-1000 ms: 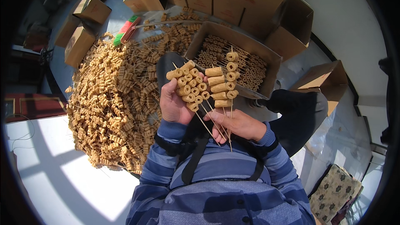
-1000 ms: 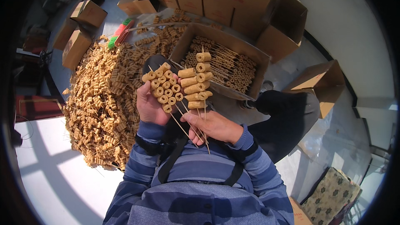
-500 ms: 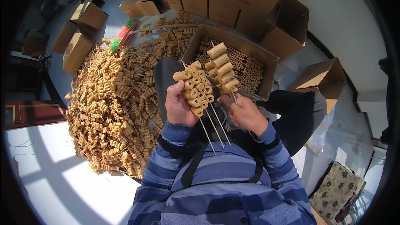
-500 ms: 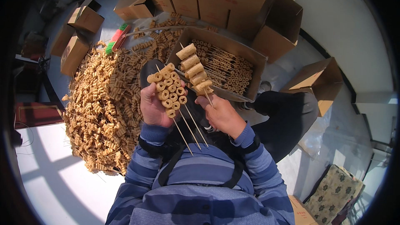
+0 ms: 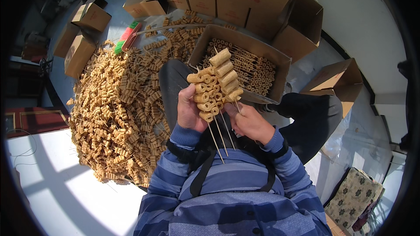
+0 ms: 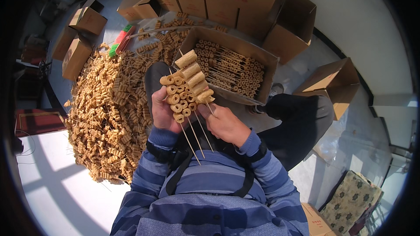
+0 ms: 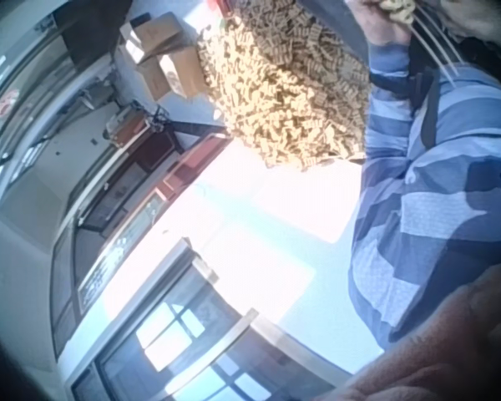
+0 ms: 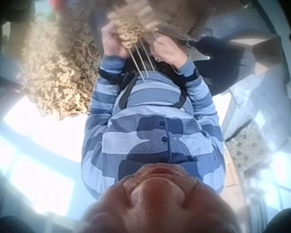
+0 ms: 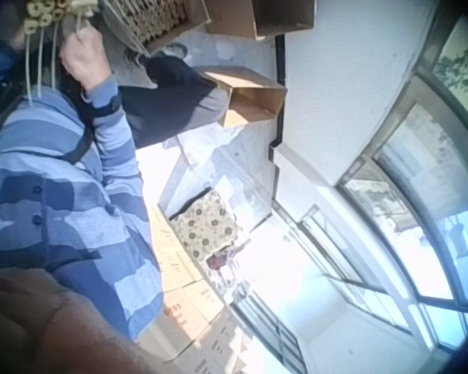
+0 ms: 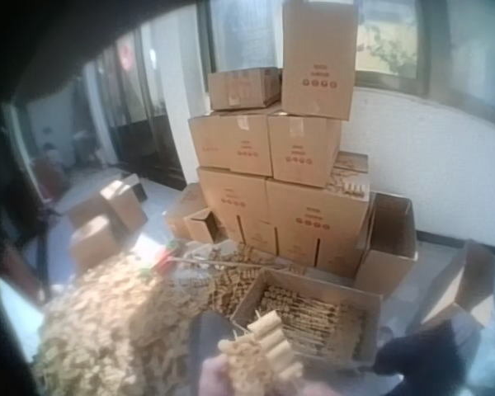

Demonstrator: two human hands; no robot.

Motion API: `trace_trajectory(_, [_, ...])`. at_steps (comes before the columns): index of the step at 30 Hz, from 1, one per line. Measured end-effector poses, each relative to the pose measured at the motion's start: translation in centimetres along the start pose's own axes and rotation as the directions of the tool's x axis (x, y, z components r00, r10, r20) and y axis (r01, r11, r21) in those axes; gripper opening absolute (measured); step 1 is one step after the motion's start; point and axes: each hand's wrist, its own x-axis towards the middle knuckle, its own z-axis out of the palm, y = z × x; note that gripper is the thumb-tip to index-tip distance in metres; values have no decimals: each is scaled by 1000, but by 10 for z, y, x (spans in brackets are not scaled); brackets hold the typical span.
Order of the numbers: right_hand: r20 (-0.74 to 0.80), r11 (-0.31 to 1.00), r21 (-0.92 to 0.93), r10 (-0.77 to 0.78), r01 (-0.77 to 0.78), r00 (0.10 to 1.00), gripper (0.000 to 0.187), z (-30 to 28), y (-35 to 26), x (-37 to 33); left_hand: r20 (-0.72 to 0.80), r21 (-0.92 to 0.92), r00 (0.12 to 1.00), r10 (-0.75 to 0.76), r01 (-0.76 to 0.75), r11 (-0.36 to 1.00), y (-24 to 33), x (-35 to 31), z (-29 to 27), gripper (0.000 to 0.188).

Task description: The person assembles small ring-shaped snacks onto wooden skewers, gathers them into bundles, and places them into a cardboard box. The person then covers the box with a plastic sheet and uses a broom to sweep loose snacks on the floor.

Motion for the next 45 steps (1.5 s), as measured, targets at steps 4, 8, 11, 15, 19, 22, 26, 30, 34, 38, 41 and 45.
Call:
trace_trajectory(4, [-40,994,-88,61,-64,997,38,0,3,2,-74,170,991,115,-101,980,5,8,-6,67])
trace_trajectory(8, [-305,997,-76,-56,35,951,32,-14,11,2,-86,132,973,215,-203,970,21,12,-9,65])
trace_trajectory(11, [-428,908,-419,-187,-10,884,26,-23,19,10,-89,128,971,222,-210,969,26,12,-9,67])
trace_trajectory(15, [-441,725,-687,-362,-49,821,21,-16,24,17,-34,108,990,133,-129,986,20,10,-7,69])
trace_trajectory(19, [-380,773,-629,-396,80,836,23,-7,18,8,-67,118,985,160,-152,981,14,11,-6,69])
trace_trajectory(22, [-334,868,-460,-361,184,871,25,-5,11,0,-117,102,972,204,-192,976,12,10,-7,67])
trace_trajectory(26, [-263,974,-165,-193,153,945,27,-3,8,3,-85,104,974,209,-200,974,12,8,-11,65])
trace_trajectory(30, [-341,981,-11,-188,196,921,23,-3,4,7,-54,208,979,198,-183,961,10,7,-12,65])
trace_trajectory(34, [-400,950,64,-256,305,880,21,0,-7,8,-45,198,982,183,-171,965,7,7,-8,67])
trace_trajectory(38, [-307,962,37,-248,272,919,21,9,-18,15,-58,206,984,170,-155,966,6,6,-5,67])
trace_trajectory(41, [-191,962,107,-228,251,955,22,12,-19,20,-20,187,987,162,-156,970,6,4,-5,63])
trace_trajectory(45, [-68,943,273,-178,190,982,22,12,-14,22,-27,78,989,146,-143,987,6,4,-6,57])
